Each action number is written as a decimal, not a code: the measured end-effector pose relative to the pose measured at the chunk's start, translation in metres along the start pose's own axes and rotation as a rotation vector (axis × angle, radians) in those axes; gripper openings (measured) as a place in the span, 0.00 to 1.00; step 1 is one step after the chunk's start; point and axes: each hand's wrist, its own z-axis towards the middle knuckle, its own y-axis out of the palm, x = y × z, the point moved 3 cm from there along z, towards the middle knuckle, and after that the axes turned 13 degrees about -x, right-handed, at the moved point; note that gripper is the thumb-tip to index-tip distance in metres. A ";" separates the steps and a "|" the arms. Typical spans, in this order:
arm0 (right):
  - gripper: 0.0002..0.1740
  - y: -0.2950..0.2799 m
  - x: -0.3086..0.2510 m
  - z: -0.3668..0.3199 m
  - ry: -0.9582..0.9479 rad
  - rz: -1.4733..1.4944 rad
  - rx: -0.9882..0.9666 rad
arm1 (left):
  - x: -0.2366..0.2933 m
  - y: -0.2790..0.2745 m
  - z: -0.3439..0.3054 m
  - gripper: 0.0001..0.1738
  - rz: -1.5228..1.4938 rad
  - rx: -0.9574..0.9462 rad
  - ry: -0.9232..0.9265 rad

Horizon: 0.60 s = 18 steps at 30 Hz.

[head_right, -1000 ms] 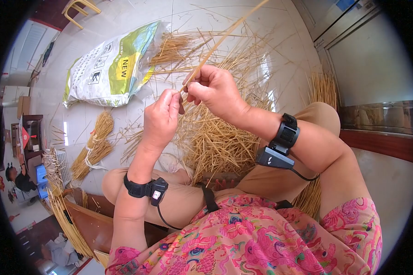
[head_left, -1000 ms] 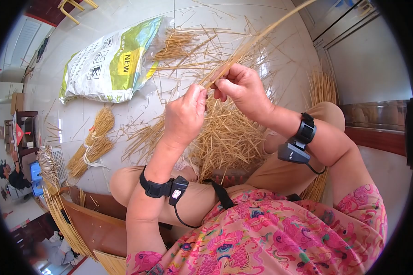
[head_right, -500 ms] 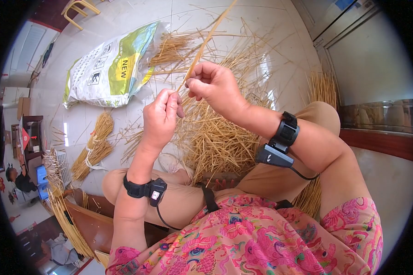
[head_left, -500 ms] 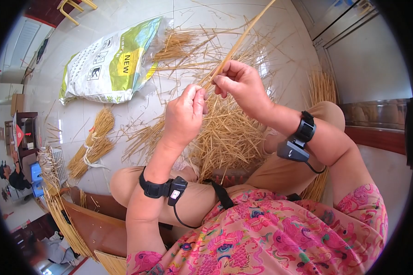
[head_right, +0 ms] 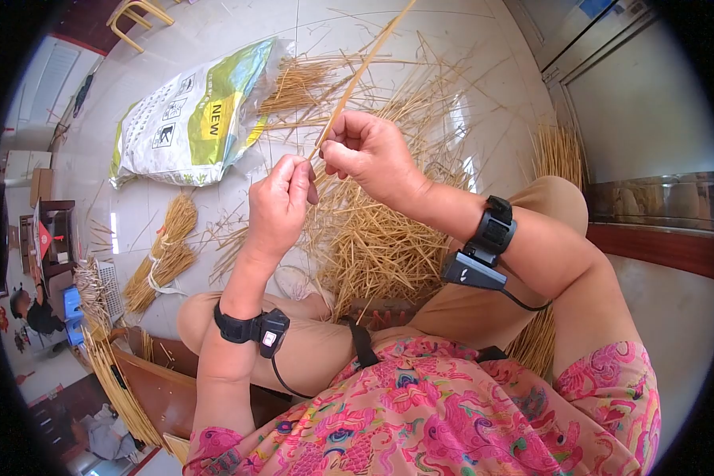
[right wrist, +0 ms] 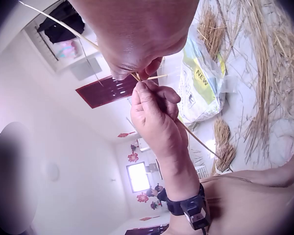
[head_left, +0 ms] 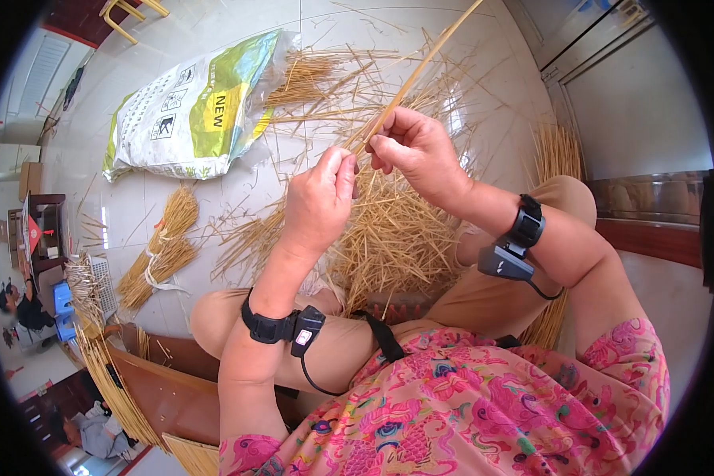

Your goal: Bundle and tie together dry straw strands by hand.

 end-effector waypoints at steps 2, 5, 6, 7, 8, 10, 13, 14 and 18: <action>0.03 0.000 0.001 0.000 0.001 -0.007 0.004 | 0.000 0.000 0.000 0.06 -0.003 0.001 0.005; 0.04 -0.001 0.003 0.000 0.010 -0.013 0.009 | 0.003 -0.001 0.001 0.09 0.012 -0.019 -0.011; 0.04 -0.001 0.003 0.000 0.014 -0.016 0.008 | 0.004 -0.001 0.000 0.10 0.022 -0.028 -0.020; 0.04 -0.001 0.003 0.000 0.018 -0.019 0.006 | 0.004 -0.001 0.000 0.10 0.014 -0.030 -0.023; 0.03 -0.001 0.002 0.001 0.017 -0.016 0.013 | 0.004 -0.001 0.000 0.10 0.006 -0.033 -0.027; 0.04 0.000 -0.002 0.002 0.017 -0.010 0.026 | 0.004 -0.001 0.001 0.10 -0.002 -0.036 -0.033; 0.04 -0.001 0.001 0.001 0.031 -0.023 0.020 | 0.004 -0.001 0.001 0.10 -0.007 -0.039 -0.036; 0.04 -0.001 0.001 0.002 0.029 -0.026 0.017 | 0.004 -0.001 0.001 0.10 -0.010 -0.040 -0.038; 0.04 -0.003 0.003 0.002 0.041 -0.041 0.001 | 0.003 -0.001 0.001 0.11 -0.061 -0.059 -0.026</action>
